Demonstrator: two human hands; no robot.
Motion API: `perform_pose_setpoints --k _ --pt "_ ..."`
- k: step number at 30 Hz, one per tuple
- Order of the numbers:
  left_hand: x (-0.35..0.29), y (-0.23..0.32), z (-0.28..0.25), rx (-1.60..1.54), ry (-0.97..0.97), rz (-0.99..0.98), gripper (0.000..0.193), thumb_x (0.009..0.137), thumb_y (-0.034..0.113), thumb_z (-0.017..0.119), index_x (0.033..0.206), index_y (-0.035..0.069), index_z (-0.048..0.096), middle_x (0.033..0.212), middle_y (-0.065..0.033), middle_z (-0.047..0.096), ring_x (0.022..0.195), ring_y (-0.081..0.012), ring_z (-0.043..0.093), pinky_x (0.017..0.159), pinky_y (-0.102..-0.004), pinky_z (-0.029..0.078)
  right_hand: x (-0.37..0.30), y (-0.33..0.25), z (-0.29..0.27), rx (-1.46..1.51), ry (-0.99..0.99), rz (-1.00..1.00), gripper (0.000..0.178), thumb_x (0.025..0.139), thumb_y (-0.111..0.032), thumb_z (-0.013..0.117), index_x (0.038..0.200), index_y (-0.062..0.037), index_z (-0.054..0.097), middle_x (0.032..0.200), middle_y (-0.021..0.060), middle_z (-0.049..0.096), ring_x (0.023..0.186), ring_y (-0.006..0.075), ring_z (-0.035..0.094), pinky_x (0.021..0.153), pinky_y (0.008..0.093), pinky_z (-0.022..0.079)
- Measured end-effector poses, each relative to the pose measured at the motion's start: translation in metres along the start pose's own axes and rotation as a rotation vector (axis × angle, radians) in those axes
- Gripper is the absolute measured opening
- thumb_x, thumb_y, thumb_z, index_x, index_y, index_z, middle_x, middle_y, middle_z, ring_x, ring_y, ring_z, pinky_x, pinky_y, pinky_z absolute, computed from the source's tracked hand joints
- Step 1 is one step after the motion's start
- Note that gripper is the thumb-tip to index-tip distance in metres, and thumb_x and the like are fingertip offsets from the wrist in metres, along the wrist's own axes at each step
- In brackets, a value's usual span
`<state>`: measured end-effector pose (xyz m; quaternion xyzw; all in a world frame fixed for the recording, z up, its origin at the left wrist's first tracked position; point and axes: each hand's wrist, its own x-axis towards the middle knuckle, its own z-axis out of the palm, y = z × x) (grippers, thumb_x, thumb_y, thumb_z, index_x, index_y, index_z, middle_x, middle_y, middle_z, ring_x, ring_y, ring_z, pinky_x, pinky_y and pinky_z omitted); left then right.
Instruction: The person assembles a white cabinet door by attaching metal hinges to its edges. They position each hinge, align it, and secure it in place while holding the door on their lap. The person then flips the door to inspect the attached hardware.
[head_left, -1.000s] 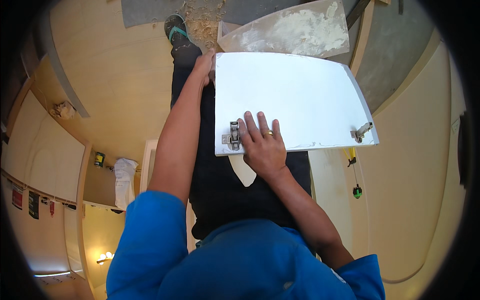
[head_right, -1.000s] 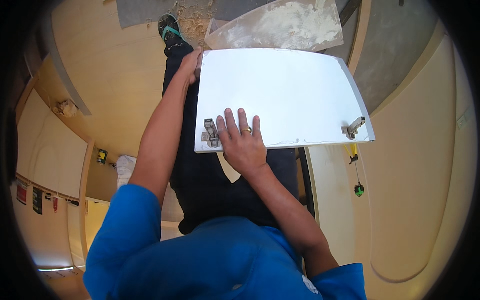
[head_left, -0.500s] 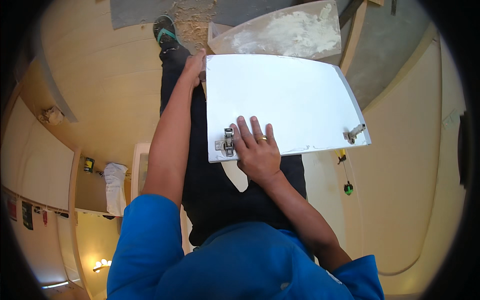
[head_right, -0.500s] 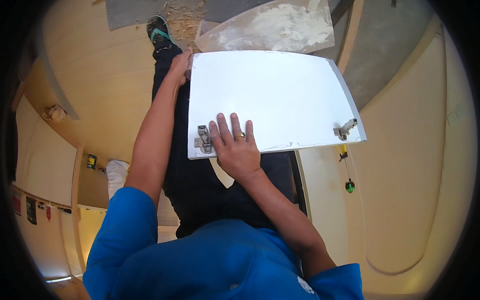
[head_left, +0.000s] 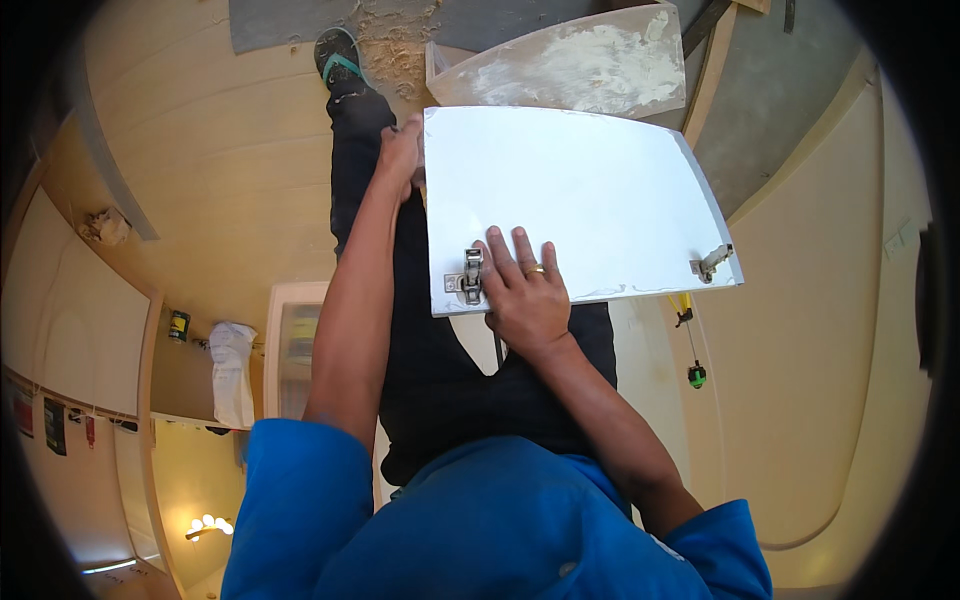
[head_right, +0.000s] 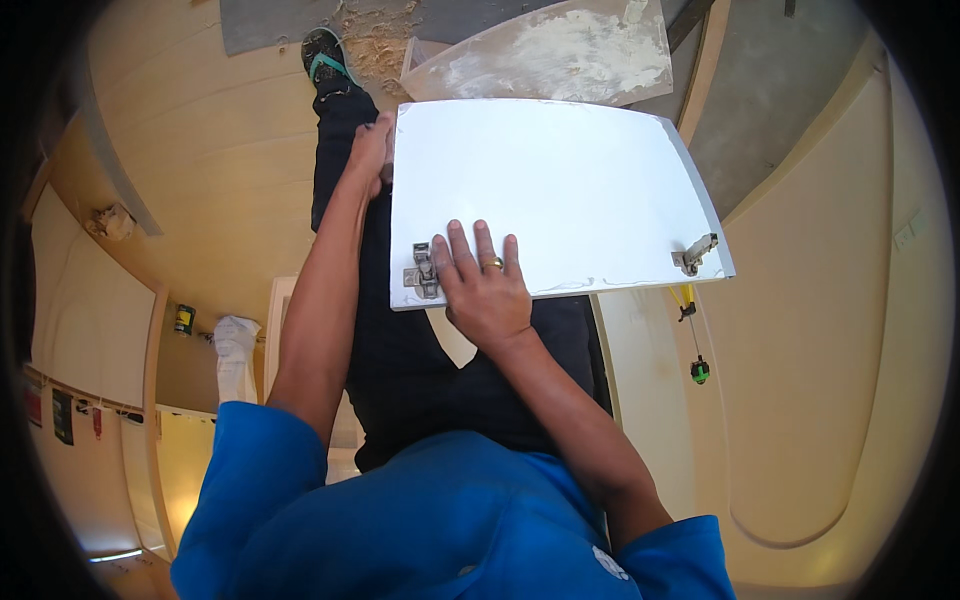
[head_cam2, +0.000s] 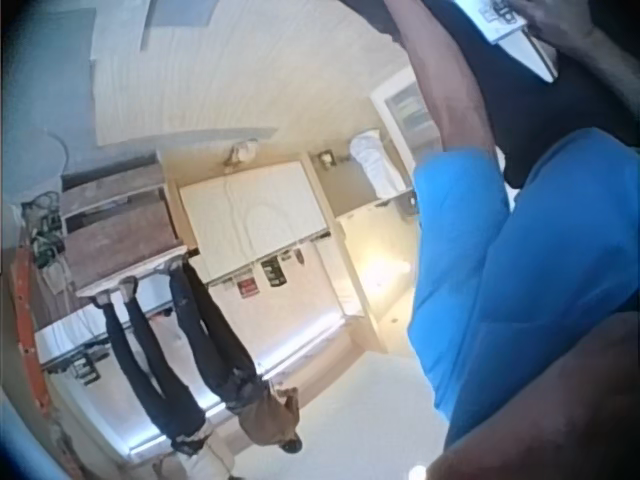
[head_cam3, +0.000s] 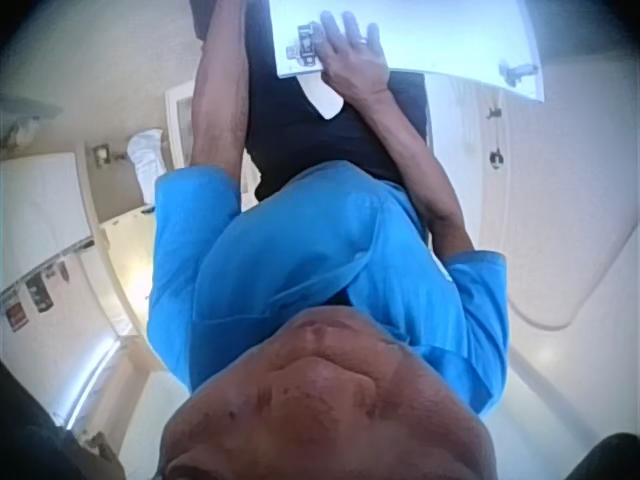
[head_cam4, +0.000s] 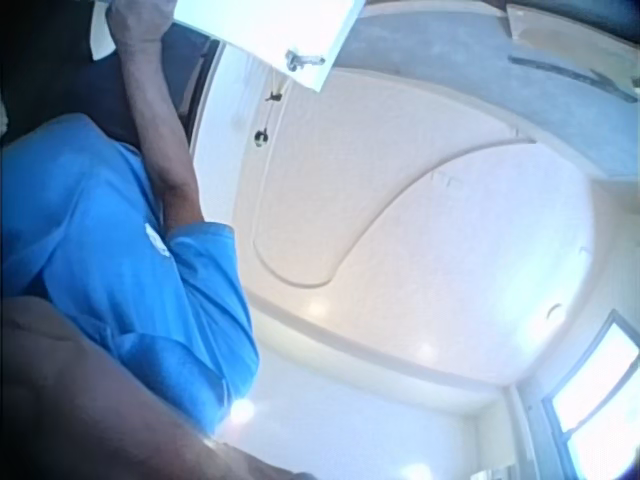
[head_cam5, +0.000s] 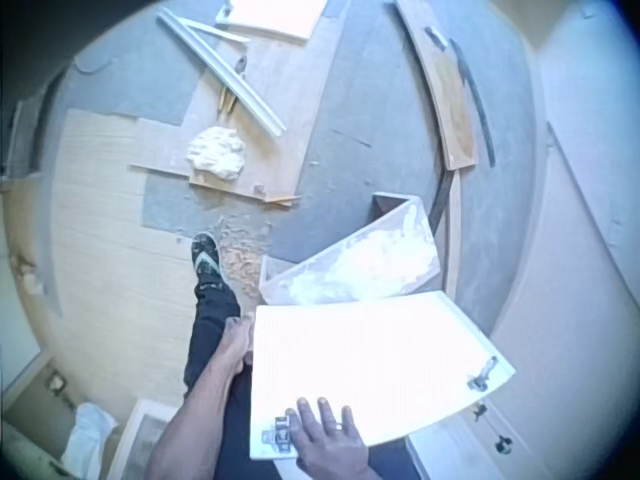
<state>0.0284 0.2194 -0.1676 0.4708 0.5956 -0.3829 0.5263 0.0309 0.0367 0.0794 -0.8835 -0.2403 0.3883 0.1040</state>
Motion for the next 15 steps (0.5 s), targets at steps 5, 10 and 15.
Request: perform_pose_setpoints --k 5,10,15 --pt "0.005 -0.021 -0.008 -0.059 -0.059 0.023 0.078 0.1 0.05 0.064 0.145 -0.008 0.039 0.119 -0.0219 0.063 0.092 -0.0288 0.07 0.066 -0.0414 0.059 -0.003 0.002 -0.003 0.019 -0.013 -0.002 0.048 0.089 -0.016 0.064 0.138 -0.0106 0.066 0.146 0.015 0.062 0.131 0.041 0.062 0.105 0.0668 0.047" --pt "0.056 0.002 -0.002 -0.092 -0.154 -0.041 0.075 0.099 0.049 0.065 0.144 -0.005 0.037 0.111 -0.0203 0.063 0.081 -0.0281 0.069 0.056 -0.047 0.056 -0.002 0.003 -0.003 -0.003 -0.022 -0.035 0.052 0.088 -0.016 0.064 0.139 -0.0107 0.064 0.148 0.015 0.06 0.134 0.0398 0.059 0.105 0.0667 0.047" --pt "-0.06 -0.03 -0.017 0.01 -0.013 0.09 0.061 0.101 0.049 0.061 0.134 0.0 0.047 0.105 -0.015 0.065 0.078 -0.0228 0.068 0.052 -0.0406 0.054 0.001 0.002 -0.004 0.022 -0.038 0.001 0.056 0.085 -0.015 0.066 0.141 -0.0104 0.063 0.148 0.0148 0.06 0.134 0.0403 0.059 0.105 0.0671 0.047"
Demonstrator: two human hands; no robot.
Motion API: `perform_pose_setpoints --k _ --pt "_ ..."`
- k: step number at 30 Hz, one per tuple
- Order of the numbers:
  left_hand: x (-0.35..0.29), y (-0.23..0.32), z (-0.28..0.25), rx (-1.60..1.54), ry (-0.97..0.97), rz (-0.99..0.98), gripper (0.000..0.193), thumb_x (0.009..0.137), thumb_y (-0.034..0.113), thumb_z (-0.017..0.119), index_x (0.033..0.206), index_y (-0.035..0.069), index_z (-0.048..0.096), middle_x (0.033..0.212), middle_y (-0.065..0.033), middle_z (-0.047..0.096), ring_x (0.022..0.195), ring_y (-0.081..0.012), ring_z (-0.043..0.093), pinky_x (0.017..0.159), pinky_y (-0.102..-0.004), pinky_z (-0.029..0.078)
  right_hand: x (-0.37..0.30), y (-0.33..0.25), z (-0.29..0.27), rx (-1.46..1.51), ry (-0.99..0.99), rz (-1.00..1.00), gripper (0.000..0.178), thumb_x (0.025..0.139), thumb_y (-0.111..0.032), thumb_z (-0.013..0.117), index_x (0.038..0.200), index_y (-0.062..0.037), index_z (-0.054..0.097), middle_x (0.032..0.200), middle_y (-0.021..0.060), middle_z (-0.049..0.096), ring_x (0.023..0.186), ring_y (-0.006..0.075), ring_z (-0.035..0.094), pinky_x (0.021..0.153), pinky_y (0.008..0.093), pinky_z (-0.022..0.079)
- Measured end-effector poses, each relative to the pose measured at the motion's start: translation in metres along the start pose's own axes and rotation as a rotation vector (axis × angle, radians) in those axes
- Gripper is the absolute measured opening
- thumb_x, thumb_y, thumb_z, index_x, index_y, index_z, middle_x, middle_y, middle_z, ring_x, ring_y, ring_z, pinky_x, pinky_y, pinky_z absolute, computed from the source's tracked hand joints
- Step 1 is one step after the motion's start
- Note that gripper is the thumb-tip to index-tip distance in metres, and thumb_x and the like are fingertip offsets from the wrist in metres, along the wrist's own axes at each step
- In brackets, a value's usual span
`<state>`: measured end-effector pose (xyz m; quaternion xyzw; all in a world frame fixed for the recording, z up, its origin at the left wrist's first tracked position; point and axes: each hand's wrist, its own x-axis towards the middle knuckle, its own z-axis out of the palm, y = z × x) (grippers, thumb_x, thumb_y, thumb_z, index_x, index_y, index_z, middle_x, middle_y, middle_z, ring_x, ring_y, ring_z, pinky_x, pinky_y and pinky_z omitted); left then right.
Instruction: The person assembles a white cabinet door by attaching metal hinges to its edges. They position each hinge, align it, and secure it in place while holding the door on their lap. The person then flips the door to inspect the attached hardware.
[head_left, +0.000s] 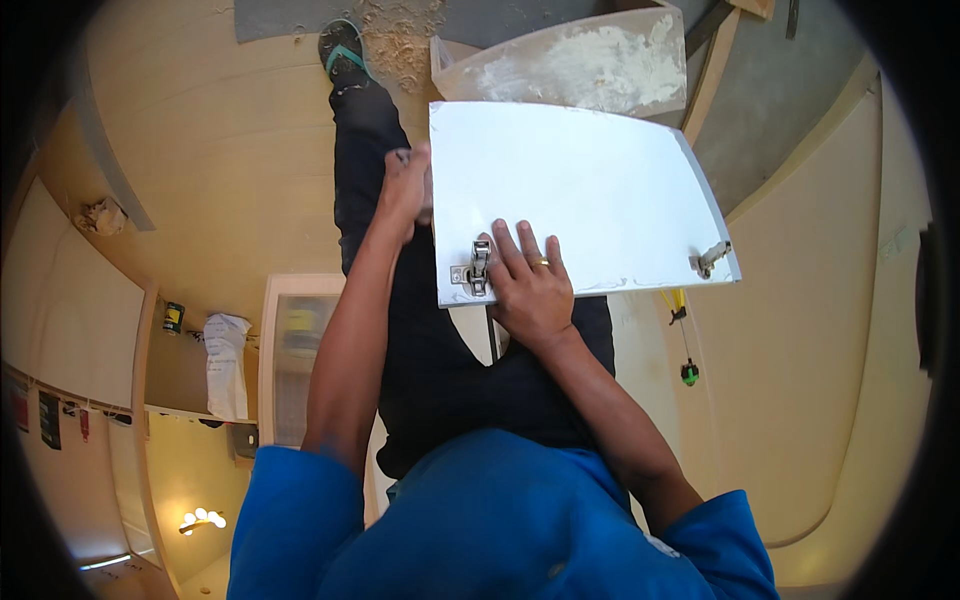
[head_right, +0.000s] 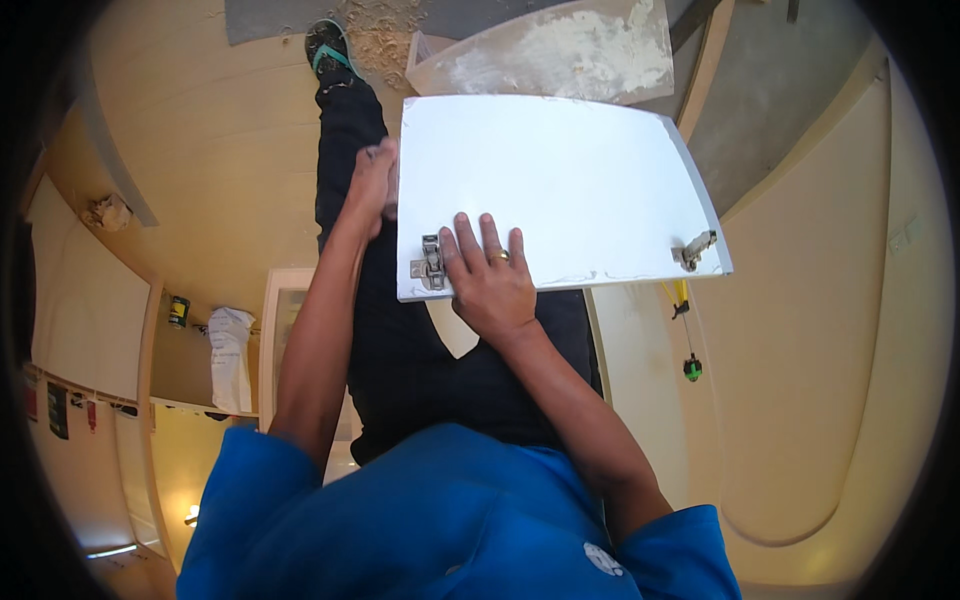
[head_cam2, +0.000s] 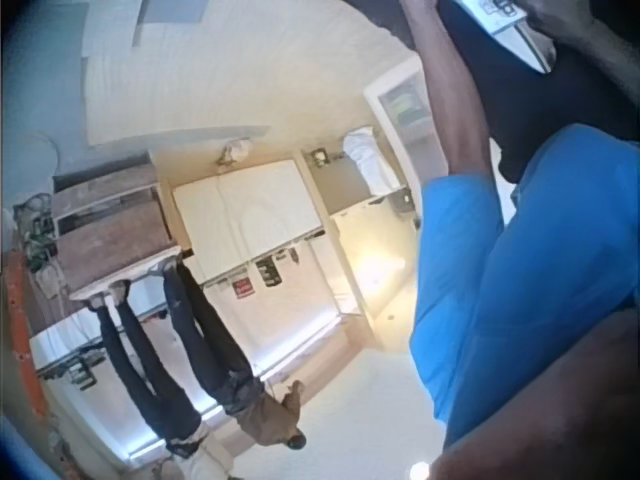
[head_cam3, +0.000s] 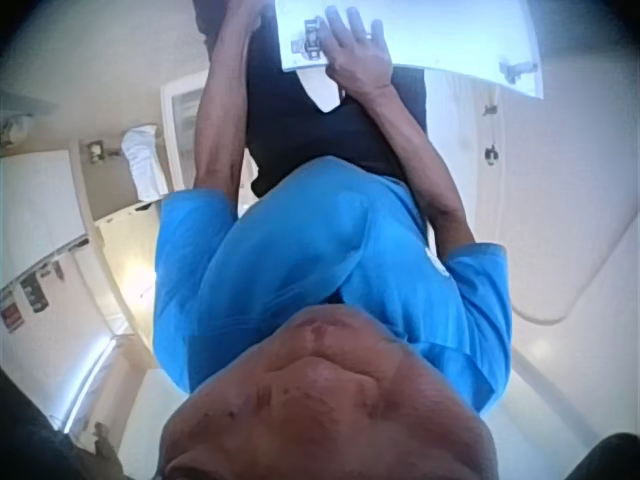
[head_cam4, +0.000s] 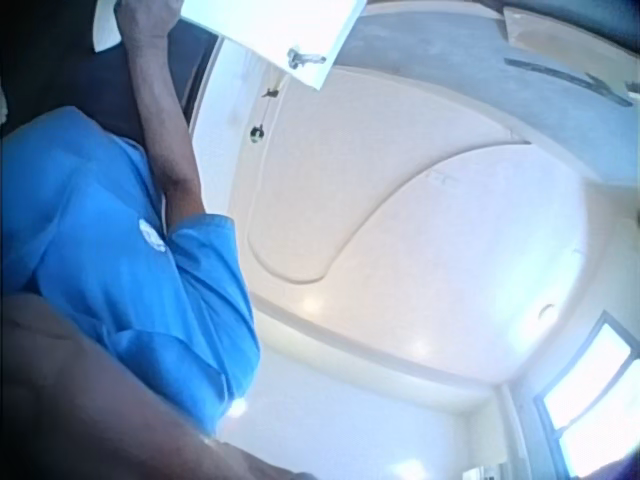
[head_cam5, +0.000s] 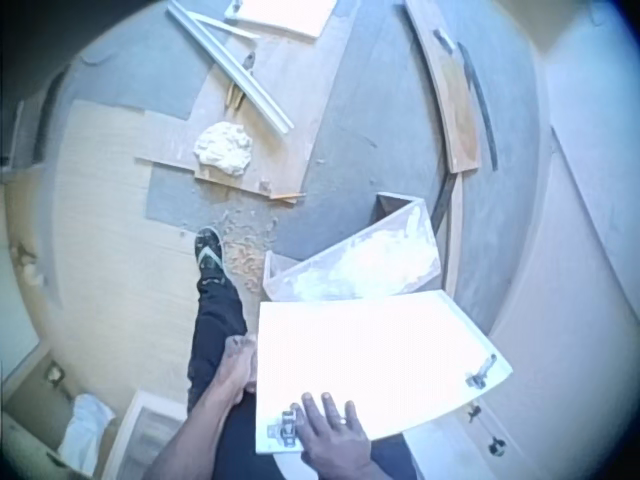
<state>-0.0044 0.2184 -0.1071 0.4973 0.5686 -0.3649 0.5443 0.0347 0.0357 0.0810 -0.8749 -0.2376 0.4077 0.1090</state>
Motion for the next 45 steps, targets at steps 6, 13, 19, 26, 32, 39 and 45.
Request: perform_pose_setpoints --k 6,13,19,26,32,39,45 --pt "0.084 0.026 -0.019 -0.121 -0.121 -0.15 0.06 0.099 0.055 0.063 0.127 0.004 0.051 0.095 -0.0106 0.063 0.066 -0.0221 0.064 0.047 -0.0425 0.05 -0.004 -0.002 -0.007 -0.01 -0.051 -0.017 0.06 0.082 -0.014 0.068 0.141 -0.0111 0.063 0.152 0.0144 0.057 0.137 0.0396 0.057 0.108 0.0669 0.044" --pt "0.177 -0.001 0.024 -0.162 -0.087 -0.085 0.073 0.098 0.053 0.064 0.143 -0.001 0.042 0.116 -0.0181 0.062 0.081 -0.0261 0.068 0.053 -0.046 0.054 -0.003 -0.003 -0.015 -0.022 -0.123 -0.024 0.065 0.075 -0.017 0.075 0.139 -0.0112 0.064 0.154 0.0134 0.056 0.139 0.0389 0.056 0.11 0.0654 0.043" --pt "0.118 0.026 0.014 -0.088 -0.067 -0.151 0.089 0.098 0.055 0.062 0.156 -0.002 0.028 0.129 -0.0241 0.059 0.092 -0.0307 0.069 0.056 -0.0447 0.055 0.003 -0.007 -0.023 -0.008 -0.107 -0.02 0.062 0.069 -0.02 0.081 0.129 -0.0085 0.068 0.156 0.014 0.054 0.139 0.0392 0.057 0.109 0.0658 0.044" --pt "0.049 0.003 -0.011 -0.173 -0.142 -0.214 0.058 0.101 0.054 0.061 0.129 0.004 0.05 0.092 -0.0106 0.062 0.067 -0.0211 0.062 0.044 -0.0405 0.046 0.011 -0.002 -0.021 -0.042 -0.112 -0.032 0.056 0.066 -0.016 0.082 0.12 -0.0072 0.067 0.156 0.0139 0.054 0.14 0.0399 0.056 0.111 0.0649 0.043" --pt "0.148 0.002 0.004 -0.257 -0.285 -0.222 0.053 0.1 0.056 0.061 0.121 0.009 0.051 0.082 -0.0062 0.059 0.06 -0.0212 0.058 0.044 -0.0414 0.043 0.004 -0.007 -0.025 -0.014 -0.156 -0.011 0.046 0.063 -0.014 0.081 0.107 -0.0077 0.068 0.158 0.0131 0.053 0.141 0.0391 0.055 0.111 0.0652 0.043" --pt "0.185 -0.02 0.028 -0.164 -0.097 -0.258 0.088 0.1 0.053 0.06 0.161 0.005 0.021 0.134 -0.0215 0.059 0.102 -0.0328 0.069 0.071 -0.0481 0.06 0.006 -0.009 -0.025 -0.019 -0.139 -0.01 0.042 0.064 -0.015 0.078 0.105 -0.008 0.07 0.158 0.0131 0.054 0.141 0.0383 0.055 0.111 0.0654 0.043" --pt "0.103 0.009 0.017 -0.171 -0.086 -0.217 0.079 0.101 0.052 0.062 0.151 0.0 0.029 0.112 -0.0193 0.063 0.075 -0.0243 0.067 0.048 -0.0375 0.049 0.003 -0.006 -0.019 -0.019 -0.15 0.007 0.054 0.062 -0.016 0.079 0.115 -0.008 0.071 0.158 0.0135 0.054 0.141 0.0397 0.055 0.112 0.0655 0.043"
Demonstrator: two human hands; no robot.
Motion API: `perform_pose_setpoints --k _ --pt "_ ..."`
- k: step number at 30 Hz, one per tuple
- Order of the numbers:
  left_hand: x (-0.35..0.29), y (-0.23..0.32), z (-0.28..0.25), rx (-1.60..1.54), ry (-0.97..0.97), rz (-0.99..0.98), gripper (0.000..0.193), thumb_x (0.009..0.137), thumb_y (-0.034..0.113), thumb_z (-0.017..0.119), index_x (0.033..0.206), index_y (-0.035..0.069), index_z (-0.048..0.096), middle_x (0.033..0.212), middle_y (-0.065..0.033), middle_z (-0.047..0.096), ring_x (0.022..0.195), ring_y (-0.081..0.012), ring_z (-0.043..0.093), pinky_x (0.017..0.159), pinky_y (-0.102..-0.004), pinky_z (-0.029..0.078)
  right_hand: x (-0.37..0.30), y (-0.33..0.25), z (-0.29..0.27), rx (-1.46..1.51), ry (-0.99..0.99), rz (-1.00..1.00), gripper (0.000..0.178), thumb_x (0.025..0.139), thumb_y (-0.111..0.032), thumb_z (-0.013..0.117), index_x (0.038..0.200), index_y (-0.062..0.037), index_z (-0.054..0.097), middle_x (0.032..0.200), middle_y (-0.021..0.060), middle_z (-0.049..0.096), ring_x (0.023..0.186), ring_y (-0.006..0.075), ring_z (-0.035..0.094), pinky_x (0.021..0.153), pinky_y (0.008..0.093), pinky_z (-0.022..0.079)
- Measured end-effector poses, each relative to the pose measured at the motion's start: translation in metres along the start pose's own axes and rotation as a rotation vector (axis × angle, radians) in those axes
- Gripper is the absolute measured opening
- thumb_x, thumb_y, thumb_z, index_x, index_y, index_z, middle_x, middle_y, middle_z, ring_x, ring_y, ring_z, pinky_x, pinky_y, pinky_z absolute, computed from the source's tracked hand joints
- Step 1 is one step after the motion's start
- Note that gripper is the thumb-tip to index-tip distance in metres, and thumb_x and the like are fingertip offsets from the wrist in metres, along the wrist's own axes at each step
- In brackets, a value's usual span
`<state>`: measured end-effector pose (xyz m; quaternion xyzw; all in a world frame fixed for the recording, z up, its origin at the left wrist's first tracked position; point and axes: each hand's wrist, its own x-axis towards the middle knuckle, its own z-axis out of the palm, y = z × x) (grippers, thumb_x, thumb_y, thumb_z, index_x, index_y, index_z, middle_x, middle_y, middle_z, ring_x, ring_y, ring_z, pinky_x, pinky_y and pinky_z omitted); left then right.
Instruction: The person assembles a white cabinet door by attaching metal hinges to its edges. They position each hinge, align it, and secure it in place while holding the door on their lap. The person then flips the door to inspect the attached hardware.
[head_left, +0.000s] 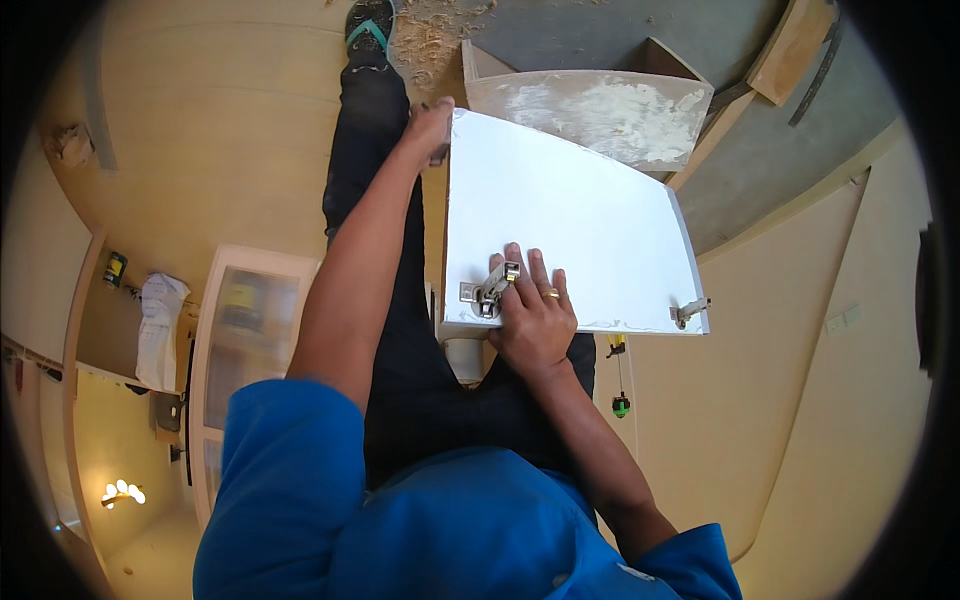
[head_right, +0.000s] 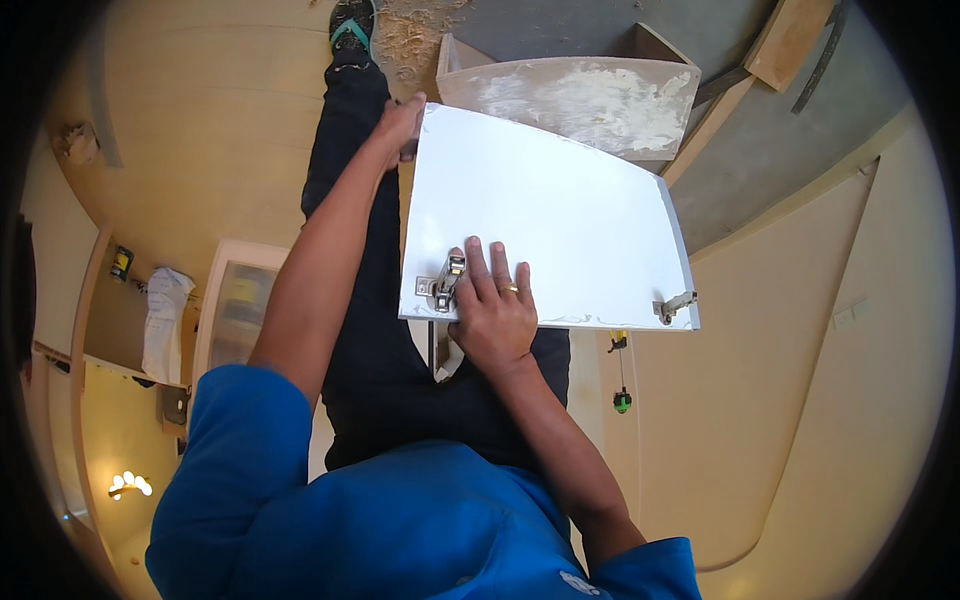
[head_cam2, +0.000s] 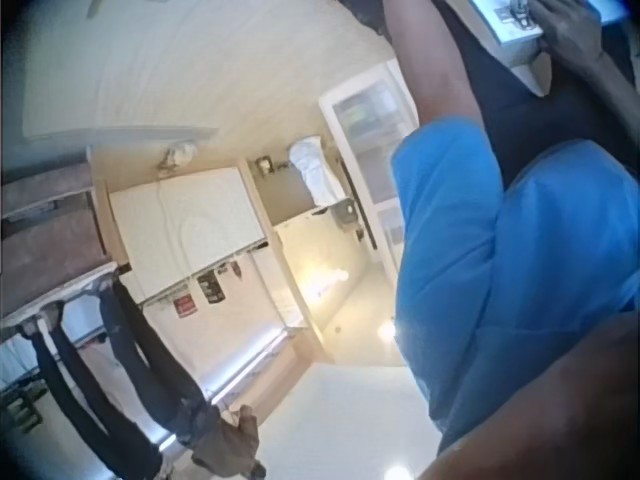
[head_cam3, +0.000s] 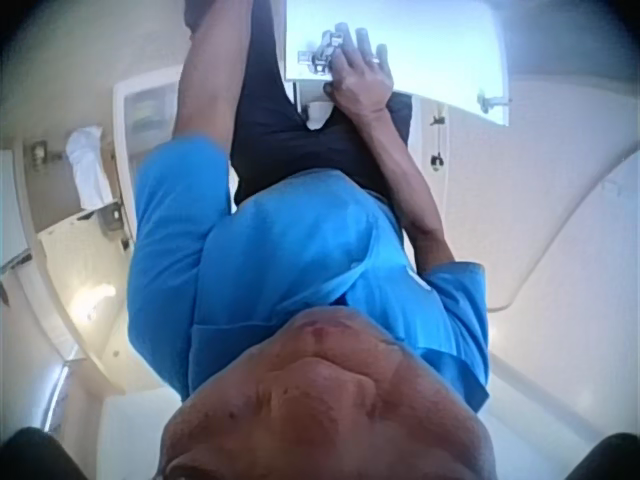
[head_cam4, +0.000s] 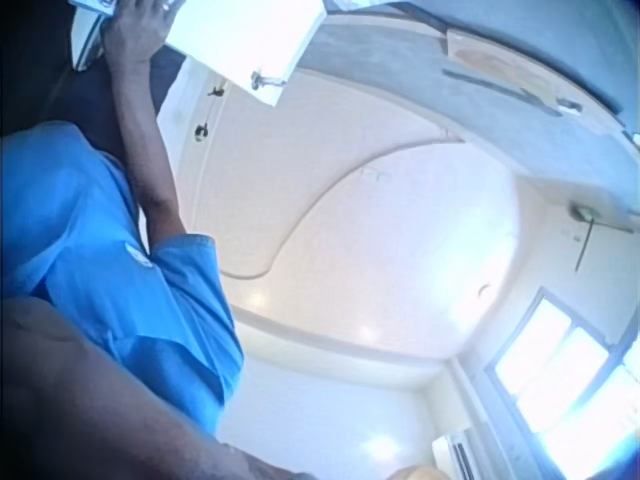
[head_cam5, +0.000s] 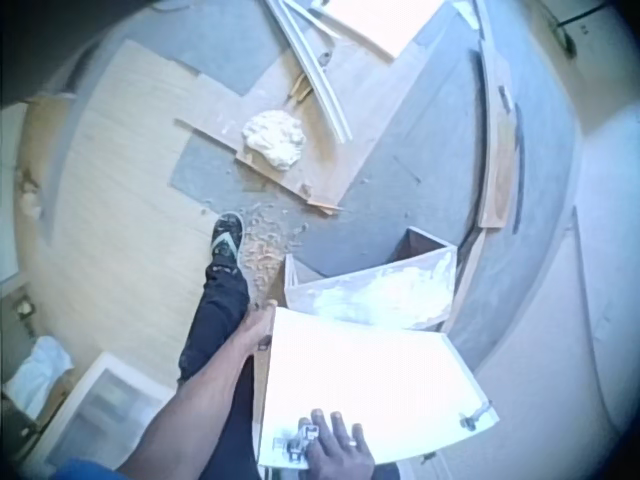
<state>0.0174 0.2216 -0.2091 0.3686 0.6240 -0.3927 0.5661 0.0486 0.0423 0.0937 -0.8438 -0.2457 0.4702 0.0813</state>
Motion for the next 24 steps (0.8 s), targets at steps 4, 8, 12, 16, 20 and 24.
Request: perform_pose_setpoints --k 4,8,12,16,20,24 --pt "-0.042 -0.012 -0.001 0.004 0.042 0.009 0.078 0.102 0.051 0.061 0.148 -0.004 0.032 0.106 -0.0176 0.064 0.066 -0.0202 0.066 0.039 -0.0333 0.044 0.001 0.003 -0.001 0.0 0.002 -0.021 0.053 0.061 -0.013 0.082 0.112 -0.0064 0.069 0.157 0.0144 0.053 0.141 0.0403 0.055 0.11 0.0663 0.043" --pt "-0.088 -0.021 -0.007 0.058 0.033 0.05 0.075 0.101 0.053 0.059 0.144 -0.003 0.035 0.102 -0.0181 0.063 0.068 -0.021 0.064 0.043 -0.0369 0.045 -0.002 0.003 0.006 -0.022 0.013 -0.028 0.055 0.065 -0.012 0.08 0.117 -0.0055 0.069 0.156 0.015 0.055 0.139 0.041 0.056 0.11 0.0658 0.043" --pt "-0.129 -0.022 -0.015 0.044 -0.04 0.042 0.065 0.101 0.053 0.058 0.133 -0.001 0.04 0.096 -0.0159 0.062 0.066 -0.0207 0.061 0.044 -0.0362 0.044 -0.001 0.005 0.011 -0.044 0.037 -0.025 0.055 0.069 -0.011 0.075 0.123 -0.0054 0.067 0.154 0.0141 0.057 0.138 0.0401 0.057 0.11 0.0654 0.043" --pt "-0.178 -0.039 -0.014 -0.003 0.042 0.077 0.055 0.104 0.05 0.056 0.129 0.001 0.045 0.086 -0.0096 0.061 0.053 -0.0131 0.058 0.036 -0.0288 0.039 0.0 0.006 0.017 -0.062 0.063 -0.028 0.059 0.07 -0.011 0.073 0.128 -0.0065 0.067 0.153 0.0141 0.057 0.137 0.0396 0.058 0.11 0.0637 0.044" --pt "-0.209 -0.029 -0.024 0.074 -0.035 0.022 0.056 0.105 0.05 0.057 0.13 0.001 0.046 0.098 -0.0117 0.064 0.065 -0.0147 0.063 0.043 -0.0306 0.047 0.0 0.006 0.015 -0.059 0.046 -0.026 0.059 0.073 -0.013 0.074 0.131 -0.0066 0.066 0.154 0.0136 0.057 0.139 0.0397 0.056 0.111 0.0634 0.043" --pt "-0.237 -0.09 -0.019 -0.034 0.114 0.13 0.059 0.104 0.05 0.057 0.128 -0.002 0.044 0.091 -0.0126 0.063 0.063 -0.017 0.062 0.043 -0.0349 0.048 0.0 0.008 0.03 -0.078 0.08 0.001 0.055 0.078 -0.014 0.07 0.132 -0.0072 0.066 0.154 0.0129 0.057 0.14 0.0397 0.056 0.111 0.0651 0.043"
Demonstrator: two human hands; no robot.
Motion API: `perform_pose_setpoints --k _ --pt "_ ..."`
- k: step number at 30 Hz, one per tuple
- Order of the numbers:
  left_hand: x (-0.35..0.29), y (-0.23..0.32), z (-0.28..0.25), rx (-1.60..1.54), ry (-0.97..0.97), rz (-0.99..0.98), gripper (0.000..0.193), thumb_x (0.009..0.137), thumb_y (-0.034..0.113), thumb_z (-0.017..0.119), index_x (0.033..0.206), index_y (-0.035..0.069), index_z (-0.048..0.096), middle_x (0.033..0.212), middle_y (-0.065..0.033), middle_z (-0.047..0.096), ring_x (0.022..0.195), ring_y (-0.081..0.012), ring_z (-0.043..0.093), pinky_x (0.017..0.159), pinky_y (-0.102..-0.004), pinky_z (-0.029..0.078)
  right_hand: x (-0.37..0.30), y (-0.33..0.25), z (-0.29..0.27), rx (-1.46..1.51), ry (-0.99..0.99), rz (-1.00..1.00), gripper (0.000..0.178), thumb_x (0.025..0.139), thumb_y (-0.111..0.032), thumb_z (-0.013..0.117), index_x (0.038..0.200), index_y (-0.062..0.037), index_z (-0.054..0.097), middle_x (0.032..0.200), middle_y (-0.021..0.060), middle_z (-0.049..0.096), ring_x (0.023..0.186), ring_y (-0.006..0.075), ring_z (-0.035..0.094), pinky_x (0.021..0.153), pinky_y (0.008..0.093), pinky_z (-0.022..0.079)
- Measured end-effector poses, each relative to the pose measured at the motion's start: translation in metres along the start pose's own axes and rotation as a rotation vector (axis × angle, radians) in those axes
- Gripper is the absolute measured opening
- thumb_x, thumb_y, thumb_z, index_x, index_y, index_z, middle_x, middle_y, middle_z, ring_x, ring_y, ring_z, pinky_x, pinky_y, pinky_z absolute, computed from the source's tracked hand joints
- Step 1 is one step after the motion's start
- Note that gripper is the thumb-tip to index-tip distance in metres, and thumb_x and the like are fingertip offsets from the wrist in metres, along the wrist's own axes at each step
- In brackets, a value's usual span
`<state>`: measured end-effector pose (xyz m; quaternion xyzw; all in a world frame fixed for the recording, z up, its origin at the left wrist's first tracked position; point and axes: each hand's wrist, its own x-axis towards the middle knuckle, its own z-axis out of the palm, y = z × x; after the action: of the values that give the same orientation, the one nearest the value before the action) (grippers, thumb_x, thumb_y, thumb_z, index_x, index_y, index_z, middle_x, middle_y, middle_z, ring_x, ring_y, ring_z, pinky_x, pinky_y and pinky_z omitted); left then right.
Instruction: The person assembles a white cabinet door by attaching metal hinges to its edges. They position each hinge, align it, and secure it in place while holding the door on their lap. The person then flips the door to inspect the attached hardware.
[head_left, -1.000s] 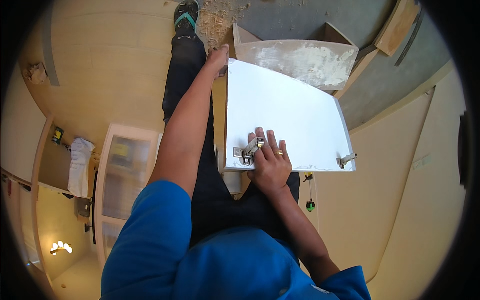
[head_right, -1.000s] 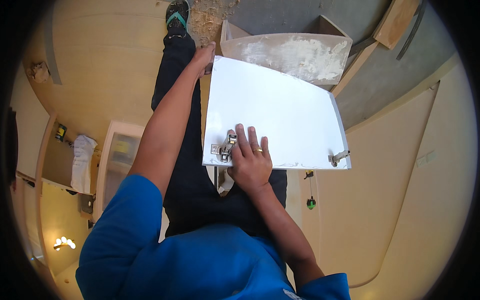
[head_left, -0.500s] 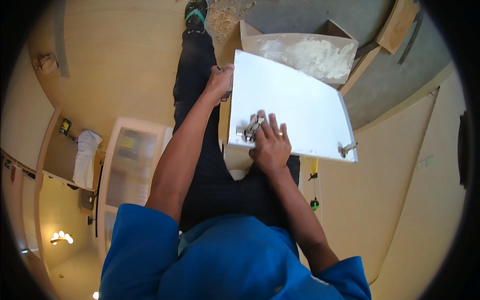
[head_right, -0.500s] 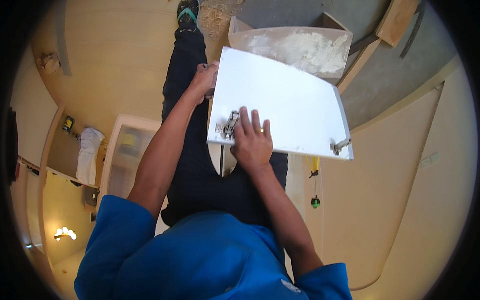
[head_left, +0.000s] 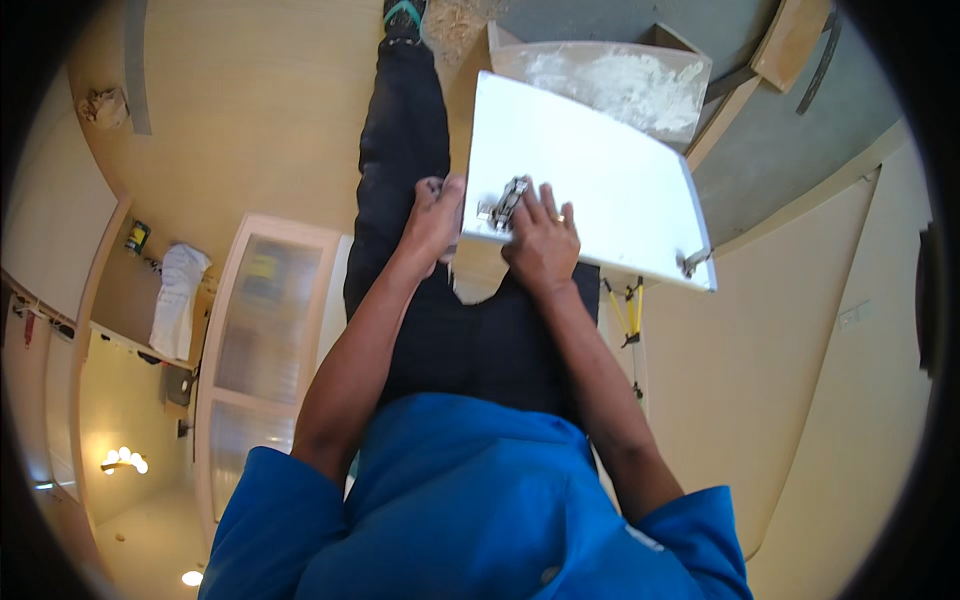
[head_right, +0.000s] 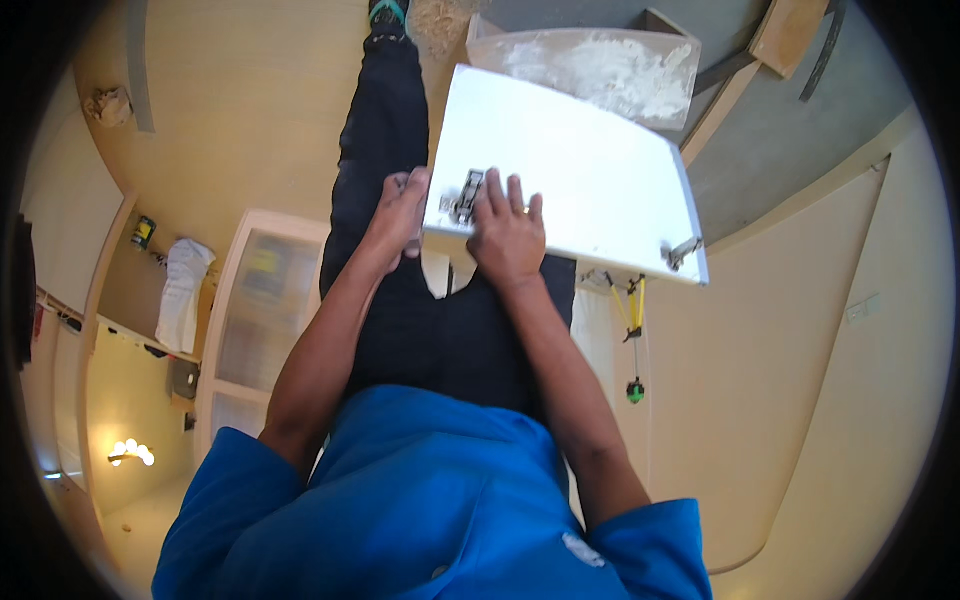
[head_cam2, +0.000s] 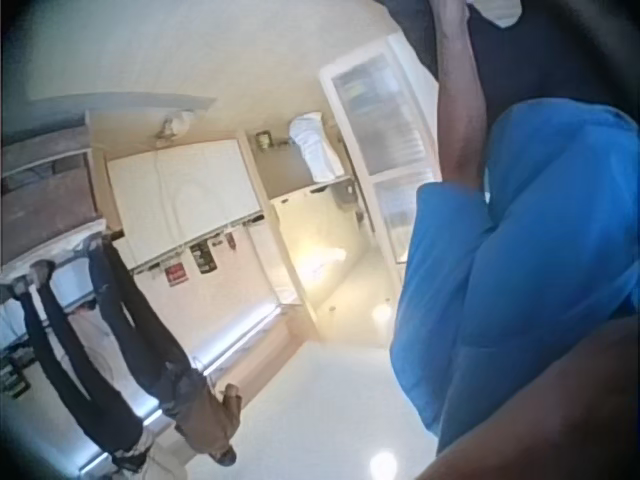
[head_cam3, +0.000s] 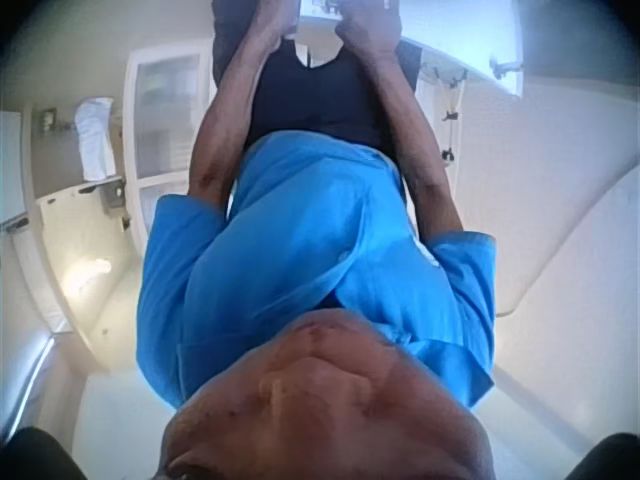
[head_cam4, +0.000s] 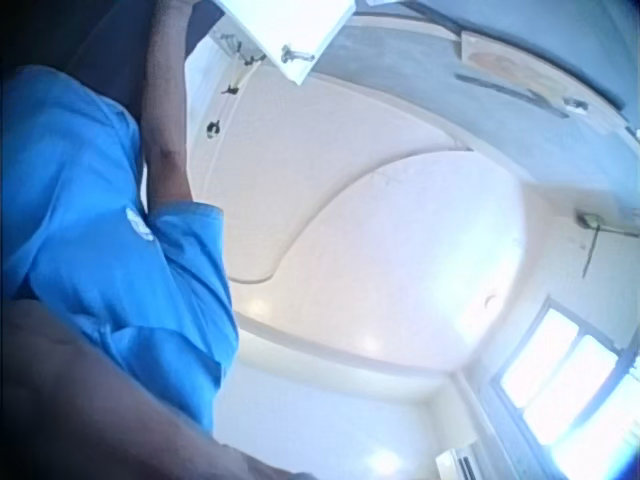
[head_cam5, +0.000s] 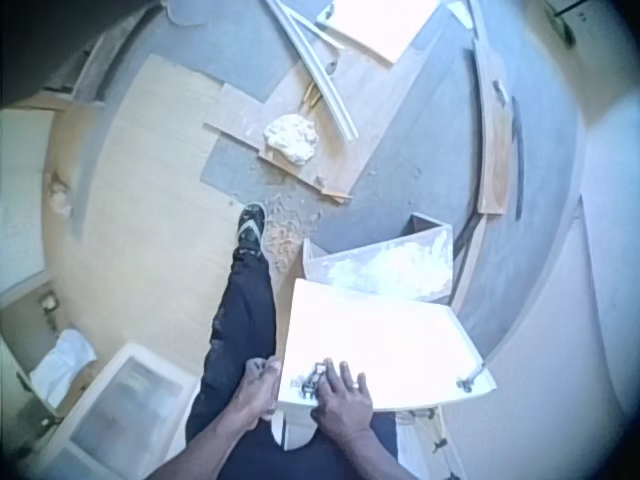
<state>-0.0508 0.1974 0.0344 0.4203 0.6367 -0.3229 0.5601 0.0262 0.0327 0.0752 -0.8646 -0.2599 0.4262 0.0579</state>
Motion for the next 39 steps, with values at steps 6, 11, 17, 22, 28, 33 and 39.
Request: perform_pose_setpoints --k 6,11,17,22,28,33,39 --pt "0.018 0.047 -0.002 0.073 -0.163 -0.079 0.055 0.103 0.055 0.056 0.118 0.002 0.05 0.084 -0.0078 0.06 0.056 -0.0149 0.058 0.037 -0.0315 0.041 -0.004 0.005 0.005 -0.016 -0.019 0.006 0.057 0.078 -0.013 0.069 0.135 -0.0072 0.065 0.153 0.0123 0.058 0.14 0.0381 0.055 0.111 0.0648 0.043" --pt "0.072 0.045 0.02 0.107 -0.048 -0.026 0.062 0.101 0.055 0.057 0.123 -0.002 0.047 0.081 -0.0103 0.06 0.052 -0.0158 0.056 0.038 -0.0346 0.039 0.002 0.006 -0.004 -0.033 -0.031 -0.015 0.06 0.074 -0.013 0.073 0.133 -0.0074 0.065 0.155 0.0119 0.056 0.141 0.0372 0.055 0.113 0.0637 0.043" --pt "-0.08 0.062 -0.018 0.222 -0.152 -0.193 0.082 0.101 0.056 0.05 0.147 -0.011 0.034 0.096 -0.0213 0.067 0.064 -0.025 0.065 0.046 -0.0395 0.048 0.002 0.008 -0.002 -0.038 -0.049 0.006 0.06 0.073 -0.013 0.075 0.132 -0.0085 0.065 0.155 0.0112 0.057 0.142 0.0366 0.055 0.114 0.0626 0.043" --pt "-0.106 0.067 -0.098 -0.148 -0.054 -0.066 0.054 0.104 0.054 0.058 0.14 0.014 0.048 0.084 -0.0089 0.059 0.054 -0.0141 0.058 0.036 -0.0267 0.043 0.005 0.002 -0.023 -0.023 -0.1 0.017 0.056 0.072 -0.01 0.073 0.127 -0.0086 0.067 0.152 0.0103 0.059 0.141 0.0343 0.056 0.115 0.0583 0.045" --pt "-0.056 0.033 -0.112 -0.689 -0.243 -0.001 0.037 0.1 0.039 0.07 0.126 0.012 0.065 0.094 -0.0049 0.068 0.068 -0.0148 0.065 0.053 -0.0304 0.055 0.035 -0.002 -0.07 -0.062 -0.069 0.078 0.036 0.075 -0.012 0.067 0.11 -0.014 0.076 0.112 0.0167 0.076 0.096 0.0414 0.073 0.086 0.051 0.058" --pt "-0.037 0.008 -0.089 -0.843 -0.333 -0.04 0.027 0.1 0.03 0.07 0.12 0.012 0.068 0.104 -0.005 0.07 0.084 -0.0172 0.069 0.056 -0.0338 0.056 0.093 0.017 -0.12 -0.129 -0.108 0.081 0.039 0.081 -0.021 0.068 0.118 -0.0159 0.078 0.102 0.0211 0.077 0.098 0.0399 0.073 0.088 0.0517 0.057" --pt "-0.03 -0.003 -0.08 -0.931 -0.447 0.064 0.033 0.103 0.029 0.067 0.132 0.013 0.068 0.113 -0.0057 0.067 0.085 -0.0184 0.068 0.06 -0.0355 0.058 0.21 0.079 -0.163 0.059 -0.24 0.058 0.049 0.074 -0.02 0.087 0.116 0.0005 0.076 0.102 0.0155 0.077 0.092 0.0258 0.071 0.09 0.0389 0.053"
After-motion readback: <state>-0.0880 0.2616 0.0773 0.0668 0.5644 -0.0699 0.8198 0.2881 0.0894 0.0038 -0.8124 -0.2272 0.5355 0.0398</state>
